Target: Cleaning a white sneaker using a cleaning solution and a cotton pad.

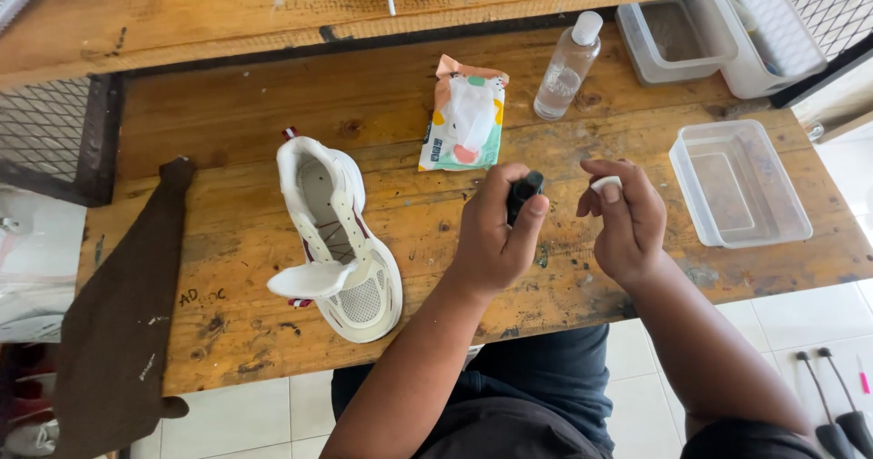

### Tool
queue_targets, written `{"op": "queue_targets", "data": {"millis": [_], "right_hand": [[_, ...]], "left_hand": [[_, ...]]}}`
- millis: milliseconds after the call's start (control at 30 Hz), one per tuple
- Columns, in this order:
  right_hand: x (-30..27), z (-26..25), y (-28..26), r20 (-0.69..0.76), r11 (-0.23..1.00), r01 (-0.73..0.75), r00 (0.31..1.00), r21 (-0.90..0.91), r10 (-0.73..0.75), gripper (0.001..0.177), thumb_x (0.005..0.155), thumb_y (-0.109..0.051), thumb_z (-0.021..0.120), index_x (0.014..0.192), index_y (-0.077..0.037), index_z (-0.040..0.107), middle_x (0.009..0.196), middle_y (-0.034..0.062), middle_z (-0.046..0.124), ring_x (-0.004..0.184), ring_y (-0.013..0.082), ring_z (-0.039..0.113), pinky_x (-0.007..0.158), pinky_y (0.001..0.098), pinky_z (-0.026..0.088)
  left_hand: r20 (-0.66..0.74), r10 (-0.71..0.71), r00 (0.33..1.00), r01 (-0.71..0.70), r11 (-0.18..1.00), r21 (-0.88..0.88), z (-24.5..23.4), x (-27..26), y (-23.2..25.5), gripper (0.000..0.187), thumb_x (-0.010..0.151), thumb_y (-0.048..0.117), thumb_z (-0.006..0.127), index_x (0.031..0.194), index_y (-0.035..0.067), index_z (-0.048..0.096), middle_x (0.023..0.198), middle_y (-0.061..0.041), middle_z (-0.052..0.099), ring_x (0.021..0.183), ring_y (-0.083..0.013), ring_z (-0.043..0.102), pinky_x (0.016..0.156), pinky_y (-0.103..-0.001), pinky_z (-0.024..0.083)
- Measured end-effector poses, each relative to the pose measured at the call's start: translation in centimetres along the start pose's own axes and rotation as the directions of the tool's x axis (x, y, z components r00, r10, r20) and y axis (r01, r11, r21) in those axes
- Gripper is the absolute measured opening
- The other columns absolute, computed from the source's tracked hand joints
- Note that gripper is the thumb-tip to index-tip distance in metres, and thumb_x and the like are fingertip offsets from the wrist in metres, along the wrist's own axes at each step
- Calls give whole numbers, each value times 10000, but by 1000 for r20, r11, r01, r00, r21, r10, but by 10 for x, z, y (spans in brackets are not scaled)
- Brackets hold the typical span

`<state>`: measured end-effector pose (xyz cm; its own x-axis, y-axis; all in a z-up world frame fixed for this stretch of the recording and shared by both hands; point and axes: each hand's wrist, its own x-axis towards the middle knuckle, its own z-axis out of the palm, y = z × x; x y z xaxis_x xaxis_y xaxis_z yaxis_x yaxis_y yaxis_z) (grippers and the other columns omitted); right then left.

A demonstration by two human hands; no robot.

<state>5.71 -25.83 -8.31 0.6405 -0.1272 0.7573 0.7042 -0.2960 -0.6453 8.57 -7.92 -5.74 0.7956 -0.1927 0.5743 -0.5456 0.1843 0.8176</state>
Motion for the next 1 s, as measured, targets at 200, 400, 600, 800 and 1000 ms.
{"op": "queue_targets", "data": {"millis": [200,400,600,800,1000], "right_hand": [[11,10,-29,76,997,48,996,-55,-43,296,1047,-47,474,1197,183,583,717,120,609,583,169,599,577,311,529],[-1,14,-37,37,1000,25,999,-13,-25,129,915,52,649,1006,144,657,658,130,670,520,154,617,546,293,542],[7,22,-53,37,997,50,998,-56,-48,174,946,9,617,1010,128,726,710,155,659,545,168,626,518,301,535],[1,25,-60,43,998,31,999,-56,-28,248,970,-7,546,1042,146,728,700,151,612,545,165,573,509,314,522],[6,29,-73,56,998,8,998,-70,-4,256,994,-19,523,1050,129,724,701,155,585,538,168,519,501,320,484]], "left_hand": [[100,188,977,-197,977,84,-2,10,4,393,1021,514,496,897,155,594,701,27,435,556,-204,464,616,-313,376],[106,306,946,-320,931,175,0,10,4,485,994,624,438,902,174,596,770,53,488,646,-179,519,741,-310,356],[97,319,943,-332,925,184,-1,10,7,492,1004,625,414,884,182,593,763,51,531,652,-171,559,778,-317,319],[74,341,937,-349,917,193,2,7,0,496,999,629,430,844,186,586,743,51,554,644,-166,563,808,-339,307],[88,405,910,-413,877,244,0,6,-7,480,986,604,451,842,169,596,748,40,557,641,-164,567,793,-347,310]]}}
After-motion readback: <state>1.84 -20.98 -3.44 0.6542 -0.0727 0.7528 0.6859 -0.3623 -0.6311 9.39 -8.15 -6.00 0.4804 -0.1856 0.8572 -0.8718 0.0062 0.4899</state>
